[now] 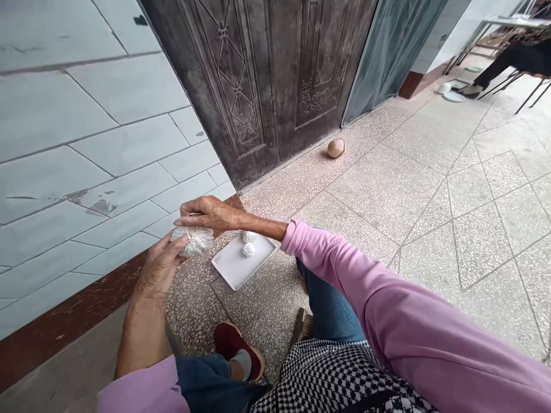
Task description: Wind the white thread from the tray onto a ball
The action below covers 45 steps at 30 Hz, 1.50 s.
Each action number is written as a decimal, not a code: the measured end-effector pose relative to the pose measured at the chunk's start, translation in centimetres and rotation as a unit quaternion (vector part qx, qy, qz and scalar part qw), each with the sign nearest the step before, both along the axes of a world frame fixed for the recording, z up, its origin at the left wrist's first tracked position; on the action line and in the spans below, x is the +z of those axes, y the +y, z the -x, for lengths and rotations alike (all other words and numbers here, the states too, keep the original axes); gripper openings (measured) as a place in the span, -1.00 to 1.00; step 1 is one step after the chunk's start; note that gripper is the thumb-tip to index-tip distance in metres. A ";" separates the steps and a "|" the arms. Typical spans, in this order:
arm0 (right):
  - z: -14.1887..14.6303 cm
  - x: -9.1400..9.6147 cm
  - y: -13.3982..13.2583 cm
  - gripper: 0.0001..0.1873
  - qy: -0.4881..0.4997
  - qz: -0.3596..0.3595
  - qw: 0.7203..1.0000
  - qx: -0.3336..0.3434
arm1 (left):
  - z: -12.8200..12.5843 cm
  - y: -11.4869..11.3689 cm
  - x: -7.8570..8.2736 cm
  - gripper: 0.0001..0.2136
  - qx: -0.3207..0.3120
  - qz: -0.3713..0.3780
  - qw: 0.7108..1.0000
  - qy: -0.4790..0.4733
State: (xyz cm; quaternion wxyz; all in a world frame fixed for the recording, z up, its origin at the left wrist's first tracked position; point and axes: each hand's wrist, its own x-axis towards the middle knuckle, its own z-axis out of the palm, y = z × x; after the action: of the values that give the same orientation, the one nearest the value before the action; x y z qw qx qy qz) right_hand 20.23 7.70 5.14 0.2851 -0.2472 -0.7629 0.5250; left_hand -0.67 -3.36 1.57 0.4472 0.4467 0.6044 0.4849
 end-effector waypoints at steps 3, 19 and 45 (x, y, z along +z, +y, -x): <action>0.6 -1.7 1.1 -0.38 0.058 0.037 0.997 0.032 | -0.6 -0.5 0.3 -0.27 -0.031 0.042 0.995 -0.080; 0.2 -5.4 2.2 -0.33 0.115 0.110 0.987 0.030 | -2.4 -0.8 0.6 -0.16 -0.044 -0.012 0.983 -0.178; -2.4 -6.1 0.1 -0.66 0.043 0.188 0.981 0.015 | -2.3 1.7 -1.2 -0.22 0.053 -0.062 0.986 -0.144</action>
State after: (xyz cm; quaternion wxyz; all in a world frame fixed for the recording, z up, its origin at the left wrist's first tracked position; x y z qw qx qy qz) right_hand 22.61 7.80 -1.00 0.2580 -0.2616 -0.6414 0.6735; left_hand 1.65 -1.68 0.38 0.4747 0.3660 0.5251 0.6041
